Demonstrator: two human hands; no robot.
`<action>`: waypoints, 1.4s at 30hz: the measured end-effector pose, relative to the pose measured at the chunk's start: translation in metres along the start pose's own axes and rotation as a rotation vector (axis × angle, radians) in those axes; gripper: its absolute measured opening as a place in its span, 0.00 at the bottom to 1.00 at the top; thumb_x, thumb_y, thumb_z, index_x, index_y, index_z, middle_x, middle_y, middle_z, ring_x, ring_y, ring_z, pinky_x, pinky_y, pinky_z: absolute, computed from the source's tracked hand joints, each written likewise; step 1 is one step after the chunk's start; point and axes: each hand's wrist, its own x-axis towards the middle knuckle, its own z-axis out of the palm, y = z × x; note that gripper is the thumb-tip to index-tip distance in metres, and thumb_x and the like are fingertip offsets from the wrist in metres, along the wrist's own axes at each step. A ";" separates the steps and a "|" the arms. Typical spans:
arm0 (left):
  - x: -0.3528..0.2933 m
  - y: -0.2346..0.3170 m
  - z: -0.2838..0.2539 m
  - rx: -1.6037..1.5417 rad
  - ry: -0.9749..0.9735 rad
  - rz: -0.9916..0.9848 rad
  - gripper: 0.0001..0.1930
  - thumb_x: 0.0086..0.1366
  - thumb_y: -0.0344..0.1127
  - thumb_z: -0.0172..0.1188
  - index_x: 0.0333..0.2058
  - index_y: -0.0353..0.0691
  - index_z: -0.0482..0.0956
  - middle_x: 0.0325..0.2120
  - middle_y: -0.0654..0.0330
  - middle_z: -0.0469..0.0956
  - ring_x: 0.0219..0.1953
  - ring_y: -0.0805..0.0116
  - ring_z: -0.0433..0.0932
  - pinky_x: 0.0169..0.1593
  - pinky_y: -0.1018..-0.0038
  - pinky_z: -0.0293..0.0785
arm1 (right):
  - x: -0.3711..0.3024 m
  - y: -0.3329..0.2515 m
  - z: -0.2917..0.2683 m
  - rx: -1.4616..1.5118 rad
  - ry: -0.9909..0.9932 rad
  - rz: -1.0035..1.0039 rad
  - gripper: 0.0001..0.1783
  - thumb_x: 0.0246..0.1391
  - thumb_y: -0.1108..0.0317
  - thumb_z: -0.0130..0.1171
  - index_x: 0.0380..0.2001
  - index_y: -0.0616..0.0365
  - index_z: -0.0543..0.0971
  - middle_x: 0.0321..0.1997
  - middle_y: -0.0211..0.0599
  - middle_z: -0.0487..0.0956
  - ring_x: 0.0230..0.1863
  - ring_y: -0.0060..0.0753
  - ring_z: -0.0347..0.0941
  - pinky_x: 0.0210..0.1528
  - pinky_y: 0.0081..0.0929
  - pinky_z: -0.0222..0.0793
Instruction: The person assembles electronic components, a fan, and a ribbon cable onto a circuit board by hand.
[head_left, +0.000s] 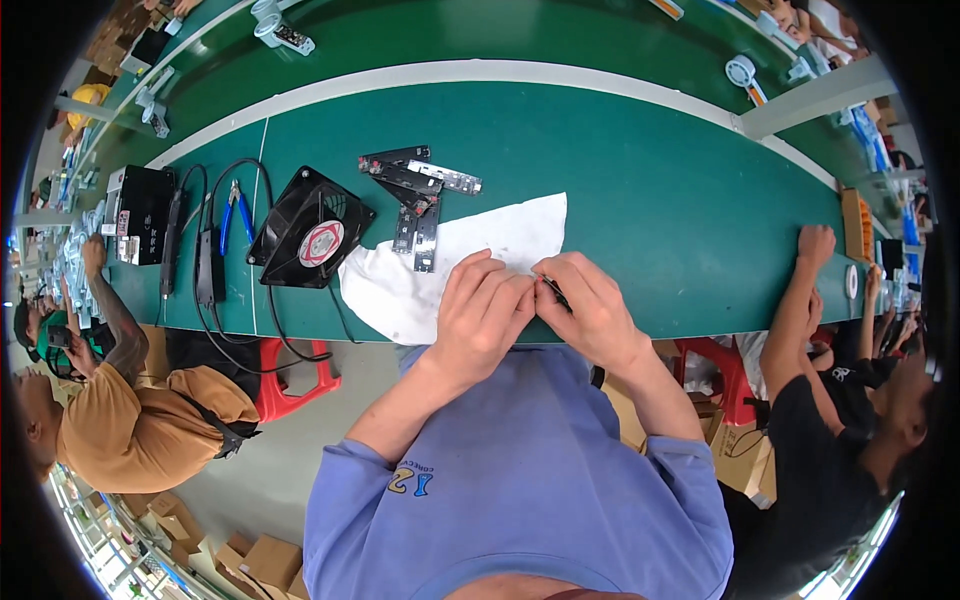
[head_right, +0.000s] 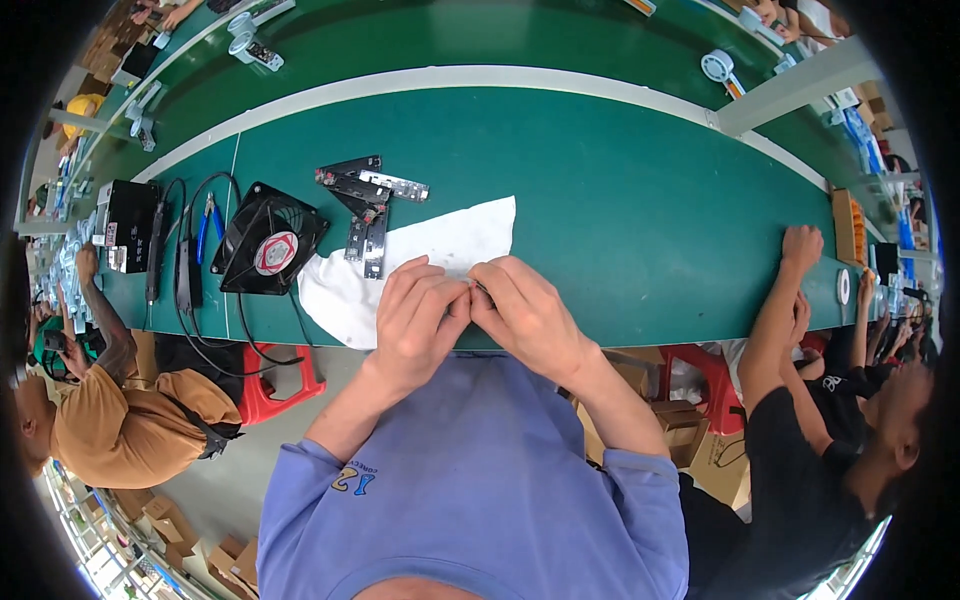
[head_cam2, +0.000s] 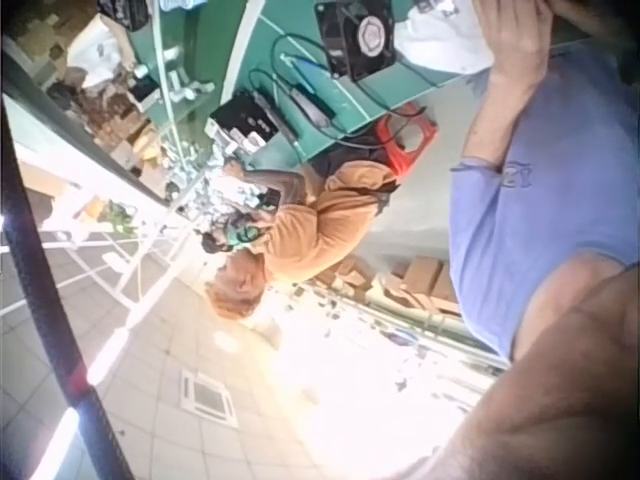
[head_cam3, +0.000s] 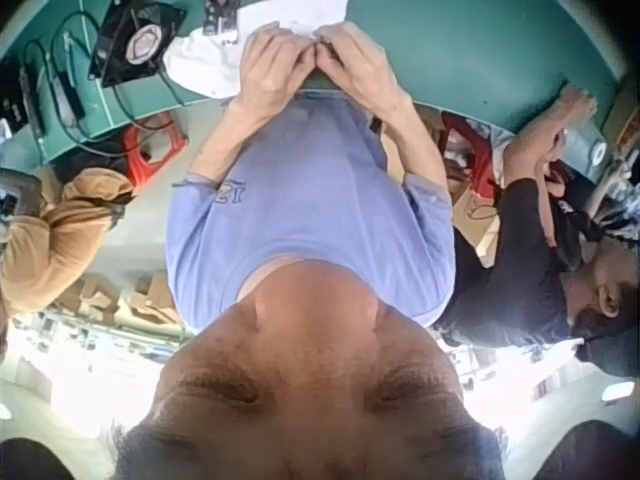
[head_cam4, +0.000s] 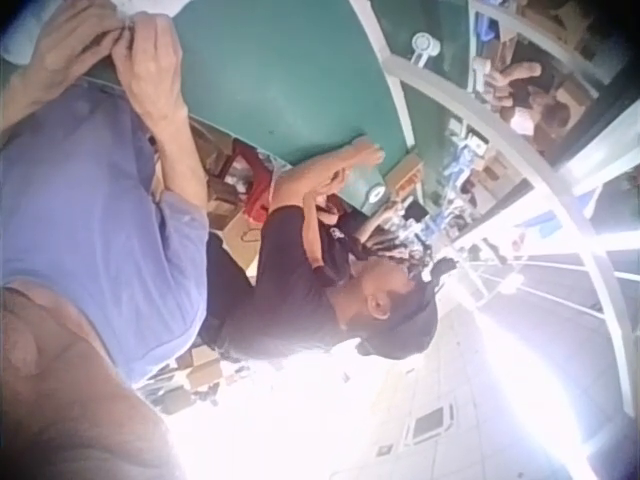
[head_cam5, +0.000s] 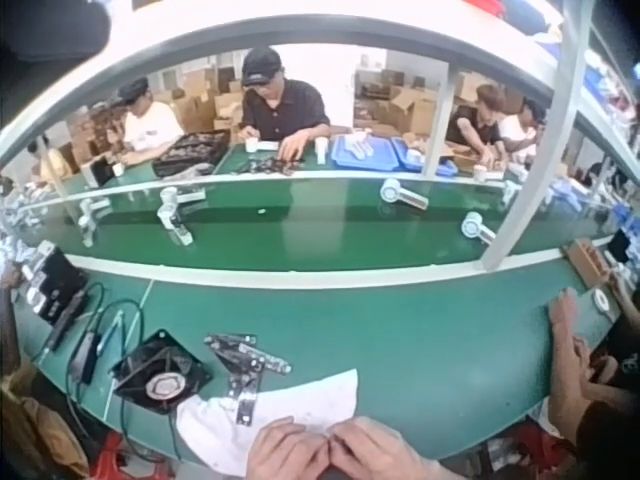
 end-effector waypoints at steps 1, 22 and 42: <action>0.000 0.000 0.000 -0.001 -0.002 0.002 0.13 0.54 0.23 0.73 0.38 0.35 0.82 0.32 0.57 0.81 0.40 0.55 0.80 0.56 0.54 0.79 | 0.000 0.000 0.000 0.000 0.002 0.002 0.19 0.51 0.84 0.69 0.47 0.66 0.78 0.39 0.44 0.79 0.35 0.47 0.79 0.35 0.38 0.78; -0.008 0.005 -0.002 0.147 -0.146 0.089 0.14 0.55 0.30 0.74 0.42 0.46 0.86 0.42 0.69 0.85 0.52 0.60 0.81 0.73 0.47 0.57 | 0.000 0.002 -0.030 0.530 -0.120 0.601 0.14 0.69 0.73 0.64 0.55 0.63 0.80 0.47 0.33 0.82 0.47 0.22 0.79 0.49 0.24 0.76; -0.001 0.006 -0.007 0.000 -0.089 -0.125 0.11 0.57 0.24 0.73 0.38 0.44 0.86 0.34 0.66 0.86 0.49 0.60 0.82 0.75 0.48 0.55 | -0.017 -0.011 -0.020 0.635 -0.058 0.670 0.14 0.64 0.74 0.68 0.52 0.63 0.84 0.48 0.38 0.83 0.47 0.25 0.82 0.45 0.23 0.81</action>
